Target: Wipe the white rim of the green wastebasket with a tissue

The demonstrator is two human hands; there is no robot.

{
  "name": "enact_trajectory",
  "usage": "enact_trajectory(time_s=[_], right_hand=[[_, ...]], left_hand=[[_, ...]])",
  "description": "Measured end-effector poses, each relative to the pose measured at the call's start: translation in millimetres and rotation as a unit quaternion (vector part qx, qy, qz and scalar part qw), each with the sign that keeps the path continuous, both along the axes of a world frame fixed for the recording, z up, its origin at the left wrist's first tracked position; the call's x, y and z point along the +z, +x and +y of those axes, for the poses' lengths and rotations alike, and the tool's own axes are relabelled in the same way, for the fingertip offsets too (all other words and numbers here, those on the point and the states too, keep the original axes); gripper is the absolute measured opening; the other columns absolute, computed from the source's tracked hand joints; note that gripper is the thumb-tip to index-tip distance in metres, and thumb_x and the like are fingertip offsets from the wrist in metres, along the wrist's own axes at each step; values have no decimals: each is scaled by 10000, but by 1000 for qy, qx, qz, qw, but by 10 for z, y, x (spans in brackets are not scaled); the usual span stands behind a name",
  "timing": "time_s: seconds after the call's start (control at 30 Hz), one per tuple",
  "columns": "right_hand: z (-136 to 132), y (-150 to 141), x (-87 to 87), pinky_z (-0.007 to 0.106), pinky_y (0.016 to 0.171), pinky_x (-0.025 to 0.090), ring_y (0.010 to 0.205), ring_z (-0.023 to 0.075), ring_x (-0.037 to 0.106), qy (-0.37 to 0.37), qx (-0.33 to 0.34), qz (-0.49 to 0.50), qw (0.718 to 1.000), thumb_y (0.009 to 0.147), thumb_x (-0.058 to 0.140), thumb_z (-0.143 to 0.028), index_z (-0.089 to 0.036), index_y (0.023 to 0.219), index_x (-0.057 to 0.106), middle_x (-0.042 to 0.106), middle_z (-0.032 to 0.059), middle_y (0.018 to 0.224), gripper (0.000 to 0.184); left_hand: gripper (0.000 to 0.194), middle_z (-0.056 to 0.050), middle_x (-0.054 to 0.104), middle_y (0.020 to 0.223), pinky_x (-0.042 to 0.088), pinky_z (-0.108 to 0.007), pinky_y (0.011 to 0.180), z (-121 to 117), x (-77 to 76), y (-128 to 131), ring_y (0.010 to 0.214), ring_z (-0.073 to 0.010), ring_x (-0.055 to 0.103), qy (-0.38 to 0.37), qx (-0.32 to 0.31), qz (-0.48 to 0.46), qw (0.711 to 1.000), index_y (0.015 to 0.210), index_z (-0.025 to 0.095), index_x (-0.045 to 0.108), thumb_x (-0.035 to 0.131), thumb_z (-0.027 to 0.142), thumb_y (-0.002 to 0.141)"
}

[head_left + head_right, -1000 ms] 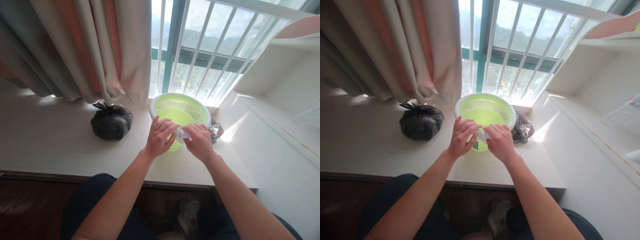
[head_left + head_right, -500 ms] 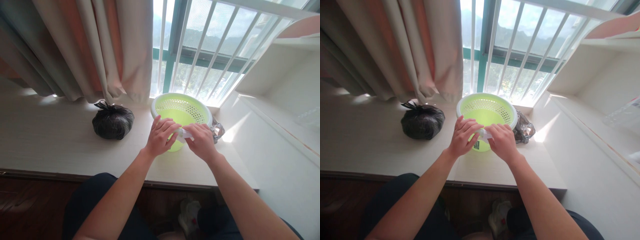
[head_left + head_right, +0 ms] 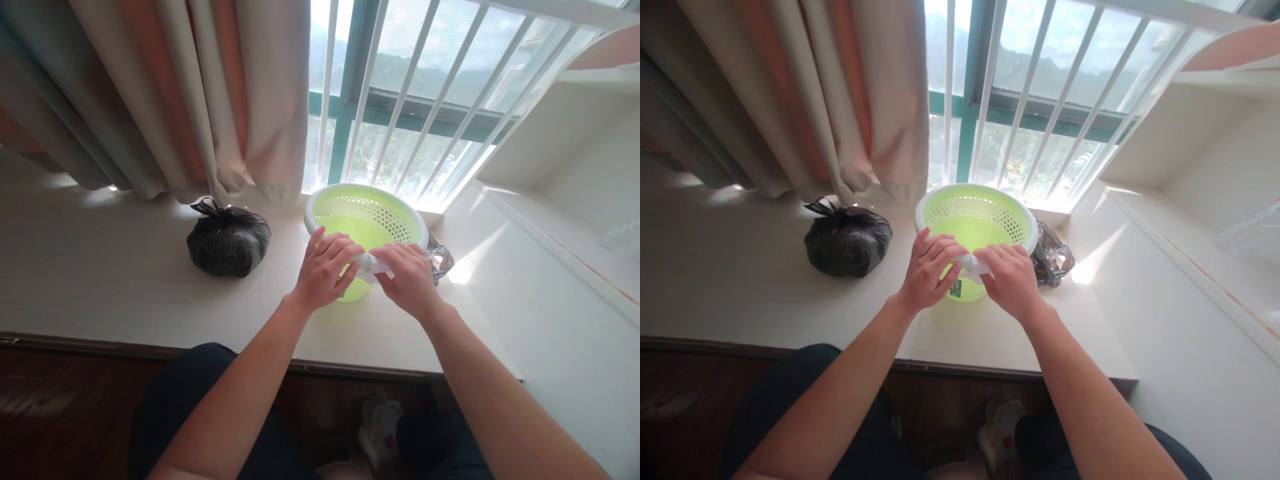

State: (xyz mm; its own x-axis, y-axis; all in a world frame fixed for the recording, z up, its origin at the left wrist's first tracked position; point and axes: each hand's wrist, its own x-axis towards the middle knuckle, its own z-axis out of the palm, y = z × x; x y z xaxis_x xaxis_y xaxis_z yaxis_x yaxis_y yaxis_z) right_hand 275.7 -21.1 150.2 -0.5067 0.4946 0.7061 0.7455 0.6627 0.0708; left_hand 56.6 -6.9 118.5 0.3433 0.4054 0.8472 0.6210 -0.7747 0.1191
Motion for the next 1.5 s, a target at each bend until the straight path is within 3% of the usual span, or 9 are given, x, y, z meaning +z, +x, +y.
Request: enact_trajectory(time_s=[0.6, 1.5], right_hand=[[63, 89, -33, 363, 761, 395, 829, 228, 658, -2, 11, 4, 1000, 958, 633, -175, -234, 1035, 643, 737, 35, 899, 98], [135, 204, -44, 359, 771, 422, 811, 215, 669, 1, 40, 6, 999, 956, 650, -191, -238, 1043, 646, 744, 30, 905, 100]], left_hand=[[303, -47, 761, 1210, 191, -461, 1354, -6, 8, -13, 1331, -221, 633, -51, -5, 9, 999, 1243, 238, 687, 438, 312, 1088], [299, -49, 761, 1220, 177, -452, 1363, 4, 13, -24, 1332, -216, 637, -42, -14, 7, 999, 1256, 231, 685, 450, 297, 1083]])
